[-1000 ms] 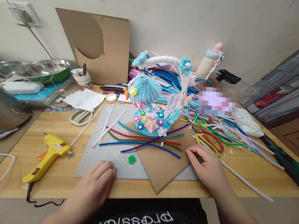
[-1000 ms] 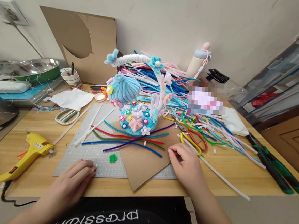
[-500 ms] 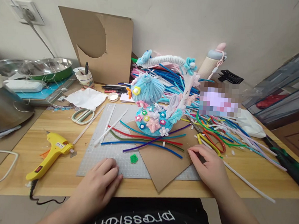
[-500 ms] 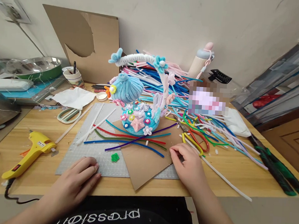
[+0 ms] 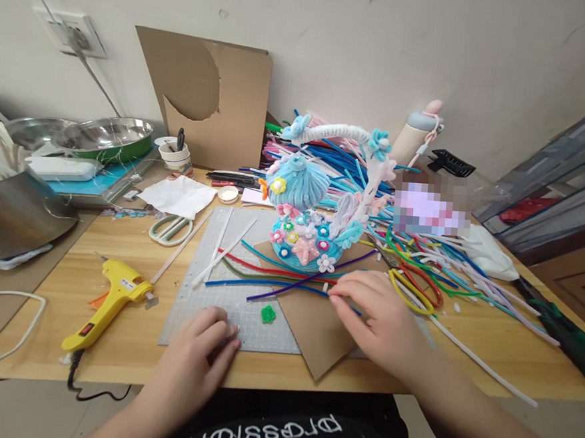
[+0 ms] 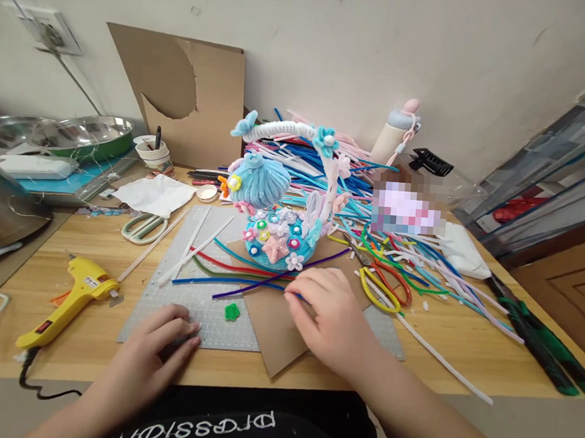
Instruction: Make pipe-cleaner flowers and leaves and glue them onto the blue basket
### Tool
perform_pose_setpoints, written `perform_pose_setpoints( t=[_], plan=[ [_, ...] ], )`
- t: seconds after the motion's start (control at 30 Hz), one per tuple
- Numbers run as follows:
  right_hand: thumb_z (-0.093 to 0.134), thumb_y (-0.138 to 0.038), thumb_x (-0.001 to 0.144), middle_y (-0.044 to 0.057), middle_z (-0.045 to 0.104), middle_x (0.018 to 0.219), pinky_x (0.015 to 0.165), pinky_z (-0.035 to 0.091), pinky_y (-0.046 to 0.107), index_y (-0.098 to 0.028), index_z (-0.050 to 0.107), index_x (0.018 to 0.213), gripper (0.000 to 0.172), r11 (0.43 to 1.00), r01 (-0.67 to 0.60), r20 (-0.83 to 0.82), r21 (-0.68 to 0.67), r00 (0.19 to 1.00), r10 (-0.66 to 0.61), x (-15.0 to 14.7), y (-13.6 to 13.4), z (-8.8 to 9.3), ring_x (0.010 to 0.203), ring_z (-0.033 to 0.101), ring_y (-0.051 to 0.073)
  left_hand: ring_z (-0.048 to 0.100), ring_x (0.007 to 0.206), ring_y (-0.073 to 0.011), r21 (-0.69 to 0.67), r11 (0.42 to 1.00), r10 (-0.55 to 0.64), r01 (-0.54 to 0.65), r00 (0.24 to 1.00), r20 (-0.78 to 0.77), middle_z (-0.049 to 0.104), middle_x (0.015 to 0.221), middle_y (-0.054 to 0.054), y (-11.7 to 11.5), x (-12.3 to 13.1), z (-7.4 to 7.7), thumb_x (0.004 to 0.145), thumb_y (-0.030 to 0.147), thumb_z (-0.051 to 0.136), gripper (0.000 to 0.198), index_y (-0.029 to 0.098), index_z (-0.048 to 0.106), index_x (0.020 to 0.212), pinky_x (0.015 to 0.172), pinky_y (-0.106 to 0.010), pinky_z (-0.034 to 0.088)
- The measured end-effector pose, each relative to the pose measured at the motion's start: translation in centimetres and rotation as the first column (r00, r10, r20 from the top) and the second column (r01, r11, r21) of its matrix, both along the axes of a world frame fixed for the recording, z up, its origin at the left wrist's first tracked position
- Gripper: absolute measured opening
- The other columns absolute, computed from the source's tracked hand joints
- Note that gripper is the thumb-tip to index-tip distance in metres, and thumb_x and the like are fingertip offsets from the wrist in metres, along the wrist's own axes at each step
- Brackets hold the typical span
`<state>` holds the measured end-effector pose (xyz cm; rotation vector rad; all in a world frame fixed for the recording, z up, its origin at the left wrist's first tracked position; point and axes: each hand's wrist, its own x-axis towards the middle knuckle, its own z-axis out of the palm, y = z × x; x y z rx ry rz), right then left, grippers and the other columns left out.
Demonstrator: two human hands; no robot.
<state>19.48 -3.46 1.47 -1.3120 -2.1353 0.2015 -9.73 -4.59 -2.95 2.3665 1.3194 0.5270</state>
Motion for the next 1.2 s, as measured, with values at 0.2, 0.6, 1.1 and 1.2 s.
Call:
perform_pose_setpoints(
  t=[0.2,0.6,1.1,1.2],
  plan=[
    [0.045,-0.019,0.09,0.005,0.063,0.082,0.077,0.036,0.036,-0.017,0.06,0.08,0.018,0.968,-0.237,0.086,-0.085,0.966,0.244,-4.7,2.1,1.4,0.08,0.054,0.019,0.056,0.08,-0.0179,-0.146,0.987,0.087,-0.074,0.993,0.083,0.056,0.084,-0.004,1.1,0.0,0.0,0.084,0.02,0.054,0.006,0.018,0.056,0.079,0.072,-0.034,0.048],
    [0.057,-0.022,0.084,0.002,0.06,0.083,0.069,0.048,0.027,-0.019,0.061,0.092,0.009,0.807,-0.491,-0.66,-0.327,0.73,0.177,-6.9,2.3,-0.9,0.074,0.055,0.013,0.057,0.076,-0.0184,-0.668,0.693,0.439,0.271,0.577,0.689,0.061,0.076,-0.003,2.6,3.6,2.3,0.072,0.044,0.068,0.026,0.019,0.059,0.068,0.07,-0.034,0.046],
    [0.065,-0.031,0.08,0.001,0.057,0.076,0.067,0.044,0.026,-0.018,0.062,0.079,0.013,0.675,-0.618,-0.861,-0.403,0.506,-0.051,-6.9,2.1,-1.2,0.072,0.052,0.013,0.053,0.069,-0.0123,-0.581,0.747,0.441,0.322,0.414,0.796,0.055,0.072,0.002,3.4,5.6,2.0,0.067,0.033,0.077,0.023,0.021,0.058,0.074,0.063,-0.025,0.045],
    [0.067,-0.036,0.077,-0.002,0.054,0.07,0.057,0.039,0.023,-0.017,0.059,0.077,0.02,0.584,-0.65,-0.861,-0.487,0.47,-0.195,-7.0,2.1,-1.4,0.062,0.046,0.01,0.053,0.069,-0.0136,-0.384,0.913,0.252,0.134,0.554,0.793,0.058,0.072,0.0,3.4,5.3,2.3,0.074,0.029,0.071,0.01,0.021,0.064,0.075,0.063,-0.027,0.046]
  ],
)
